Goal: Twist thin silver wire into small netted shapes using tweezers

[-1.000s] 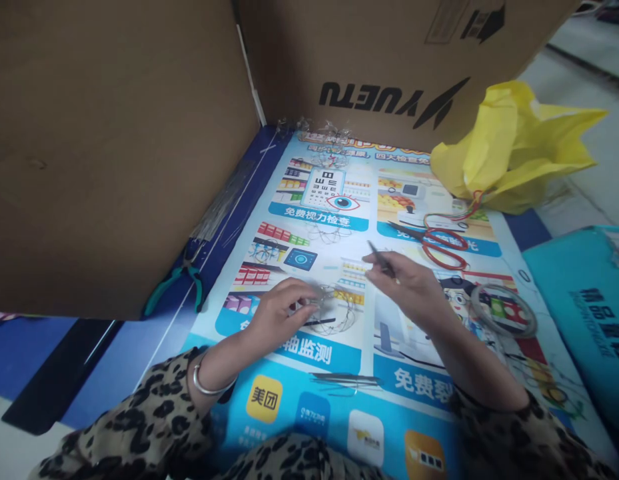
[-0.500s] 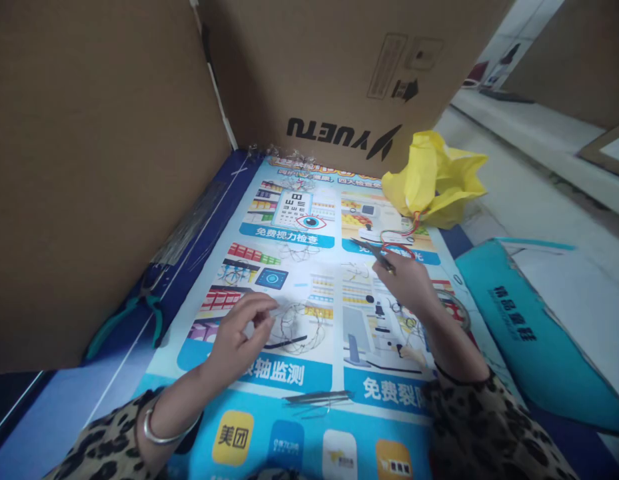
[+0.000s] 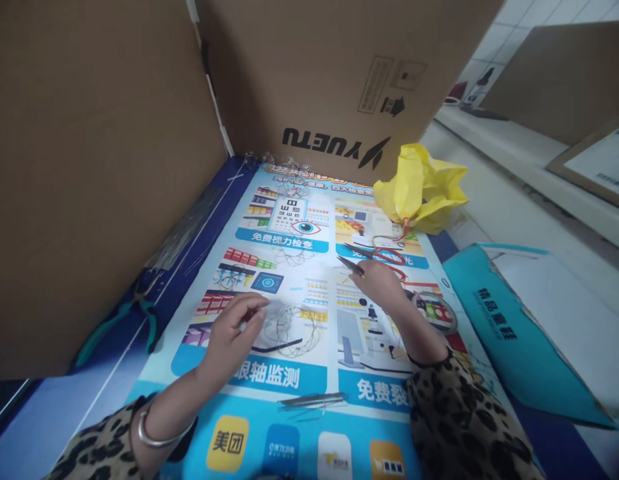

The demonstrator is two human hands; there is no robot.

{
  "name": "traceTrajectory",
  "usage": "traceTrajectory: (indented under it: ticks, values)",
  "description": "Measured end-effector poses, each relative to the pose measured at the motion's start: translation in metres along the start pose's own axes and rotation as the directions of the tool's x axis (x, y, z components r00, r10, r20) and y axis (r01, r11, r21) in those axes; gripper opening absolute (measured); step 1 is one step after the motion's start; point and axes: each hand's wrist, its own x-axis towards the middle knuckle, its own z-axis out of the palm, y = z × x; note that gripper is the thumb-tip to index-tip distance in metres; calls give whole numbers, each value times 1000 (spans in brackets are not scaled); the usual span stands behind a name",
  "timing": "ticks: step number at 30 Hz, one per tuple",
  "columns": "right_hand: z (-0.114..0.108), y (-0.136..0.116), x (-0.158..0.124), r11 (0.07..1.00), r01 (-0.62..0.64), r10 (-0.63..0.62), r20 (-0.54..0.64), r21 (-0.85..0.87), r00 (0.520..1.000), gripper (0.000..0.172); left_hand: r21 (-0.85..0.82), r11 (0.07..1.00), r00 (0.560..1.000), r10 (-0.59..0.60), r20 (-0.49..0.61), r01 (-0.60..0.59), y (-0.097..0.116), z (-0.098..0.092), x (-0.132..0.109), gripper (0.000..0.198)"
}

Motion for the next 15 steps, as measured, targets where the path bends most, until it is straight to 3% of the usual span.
traceTrajectory:
  ticks: [11,15]
  values:
    - [0,9,0,999,15,-19,87,39,996,25,-69,995,997,-70,27,72,-5,1,0,14]
    - [-2,12,6,998,-37,34,62,54,998,30,-86,994,997,-71,36,74,-5,2,-1,13]
